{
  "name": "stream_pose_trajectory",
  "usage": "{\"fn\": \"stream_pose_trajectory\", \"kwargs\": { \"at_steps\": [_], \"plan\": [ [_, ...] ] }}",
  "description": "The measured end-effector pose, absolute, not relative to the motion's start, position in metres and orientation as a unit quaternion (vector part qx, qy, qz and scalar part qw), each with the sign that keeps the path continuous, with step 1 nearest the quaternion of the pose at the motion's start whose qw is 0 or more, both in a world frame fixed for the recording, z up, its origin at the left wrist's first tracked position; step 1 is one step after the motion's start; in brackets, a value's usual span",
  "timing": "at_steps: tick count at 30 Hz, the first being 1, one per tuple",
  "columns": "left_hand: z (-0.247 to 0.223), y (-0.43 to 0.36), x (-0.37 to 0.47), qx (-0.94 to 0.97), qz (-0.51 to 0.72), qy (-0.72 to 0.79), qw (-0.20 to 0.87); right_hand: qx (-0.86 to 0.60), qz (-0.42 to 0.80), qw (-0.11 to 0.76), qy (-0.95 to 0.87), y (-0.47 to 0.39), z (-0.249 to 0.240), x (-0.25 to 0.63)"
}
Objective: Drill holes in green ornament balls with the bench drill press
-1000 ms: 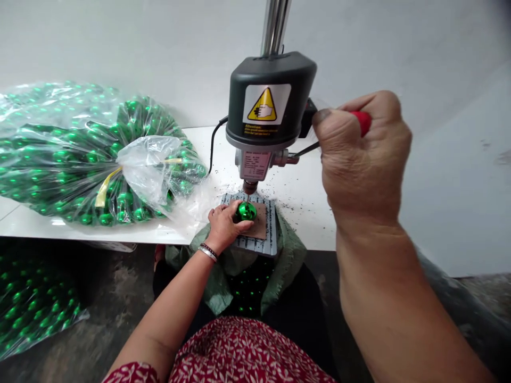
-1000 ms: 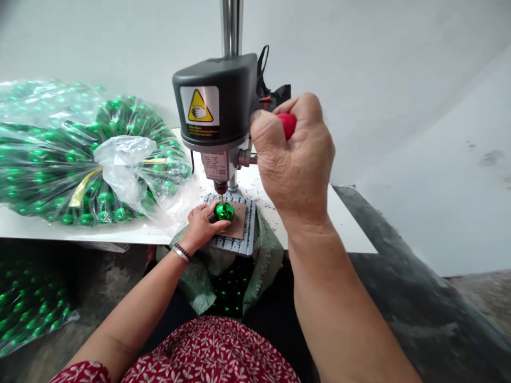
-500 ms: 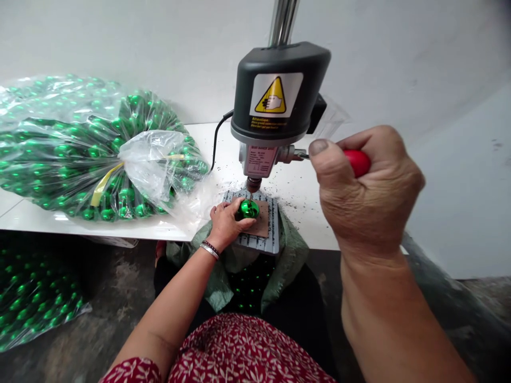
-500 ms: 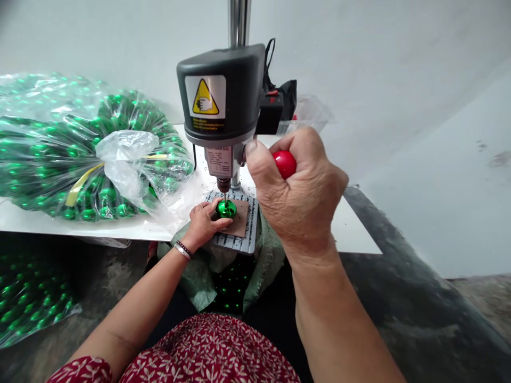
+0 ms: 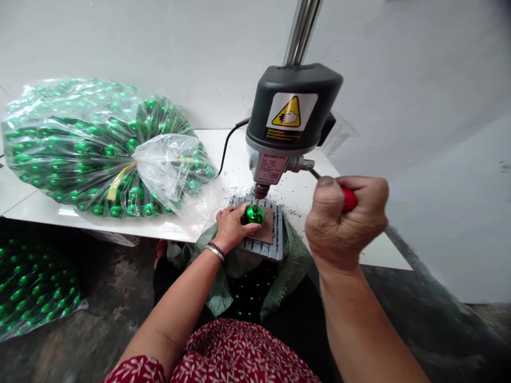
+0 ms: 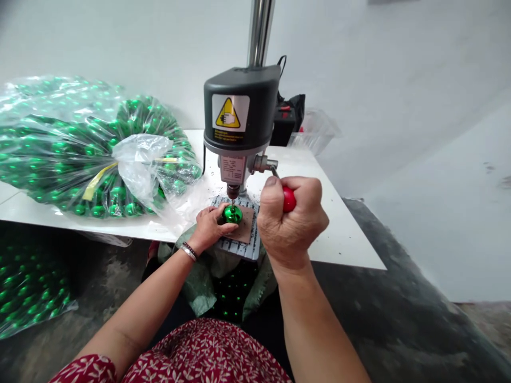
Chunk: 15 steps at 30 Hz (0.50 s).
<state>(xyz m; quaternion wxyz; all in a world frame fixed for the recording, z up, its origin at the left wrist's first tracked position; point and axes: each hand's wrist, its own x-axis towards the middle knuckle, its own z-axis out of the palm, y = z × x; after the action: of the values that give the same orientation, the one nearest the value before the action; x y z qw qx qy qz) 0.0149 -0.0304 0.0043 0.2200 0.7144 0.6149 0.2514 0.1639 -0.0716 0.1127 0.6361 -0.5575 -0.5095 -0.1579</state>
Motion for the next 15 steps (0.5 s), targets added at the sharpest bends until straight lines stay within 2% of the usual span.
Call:
{"fn": "stream_pose_trajectory", "kwargs": {
  "at_steps": [5,8,12,15],
  "plan": [
    [0.004,-0.031,0.014,0.714,0.252,0.617,0.216,-0.541,-0.172,0.641,-0.518,-0.074,0.089,0.162],
    [0.006,-0.031,0.015,0.709,0.251,0.620,0.223,-0.534,-0.168,0.649,-0.514,-0.073,0.091,0.162],
    [0.010,-0.035,0.019,0.692,0.268,0.626,0.241,-0.534,-0.104,0.661,-0.516,-0.059,0.140,0.167],
    [0.012,-0.043,0.018,0.674,0.306,0.625,0.247,-0.599,-0.013,0.607,-0.522,-0.046,0.183,0.172]
  ]
}}
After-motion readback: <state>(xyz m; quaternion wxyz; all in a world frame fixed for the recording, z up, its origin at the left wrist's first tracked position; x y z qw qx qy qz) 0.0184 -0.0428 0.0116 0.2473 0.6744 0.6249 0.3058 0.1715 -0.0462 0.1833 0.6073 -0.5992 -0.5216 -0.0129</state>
